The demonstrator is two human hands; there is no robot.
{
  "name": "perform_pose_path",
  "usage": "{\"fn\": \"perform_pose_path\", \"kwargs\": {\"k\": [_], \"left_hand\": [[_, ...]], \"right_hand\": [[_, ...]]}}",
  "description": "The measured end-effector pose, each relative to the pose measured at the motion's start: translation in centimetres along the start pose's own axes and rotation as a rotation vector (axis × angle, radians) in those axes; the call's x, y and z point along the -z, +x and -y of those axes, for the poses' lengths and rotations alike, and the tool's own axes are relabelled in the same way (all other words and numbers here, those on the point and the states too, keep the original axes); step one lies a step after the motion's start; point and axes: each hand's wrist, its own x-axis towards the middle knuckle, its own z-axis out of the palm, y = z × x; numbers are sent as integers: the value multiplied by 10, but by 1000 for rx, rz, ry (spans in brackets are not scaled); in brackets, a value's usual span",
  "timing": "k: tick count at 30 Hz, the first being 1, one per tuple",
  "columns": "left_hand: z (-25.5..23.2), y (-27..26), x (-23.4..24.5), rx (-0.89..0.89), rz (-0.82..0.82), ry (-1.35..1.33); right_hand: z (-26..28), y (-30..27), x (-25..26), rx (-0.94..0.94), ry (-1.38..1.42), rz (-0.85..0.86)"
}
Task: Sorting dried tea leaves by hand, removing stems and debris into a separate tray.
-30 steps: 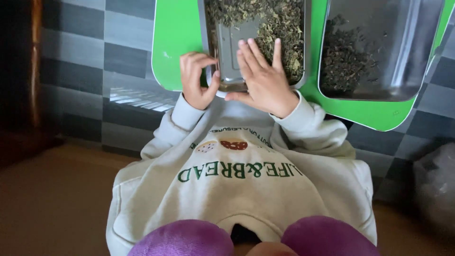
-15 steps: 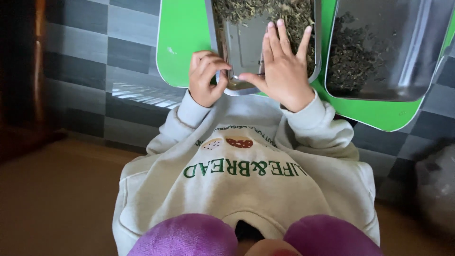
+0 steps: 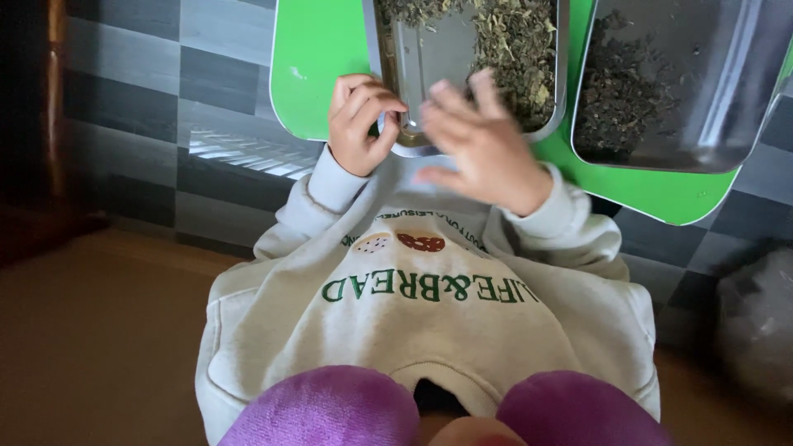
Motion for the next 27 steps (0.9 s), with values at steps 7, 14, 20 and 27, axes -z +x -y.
{"fn": "perform_pose_path", "kwargs": {"k": [7, 14, 20, 27], "left_hand": [[2, -1, 2, 6, 7, -9], [1, -1, 1, -7, -13, 5], [10, -9, -3, -27, -6, 13], [2, -2, 2, -20, -2, -10]], "right_hand": [[0, -2, -1, -30, -2, 170], [14, 18, -10, 131, 230, 157], [0, 0, 13, 31, 1, 219], [13, 31, 9, 234, 115, 16]]}}
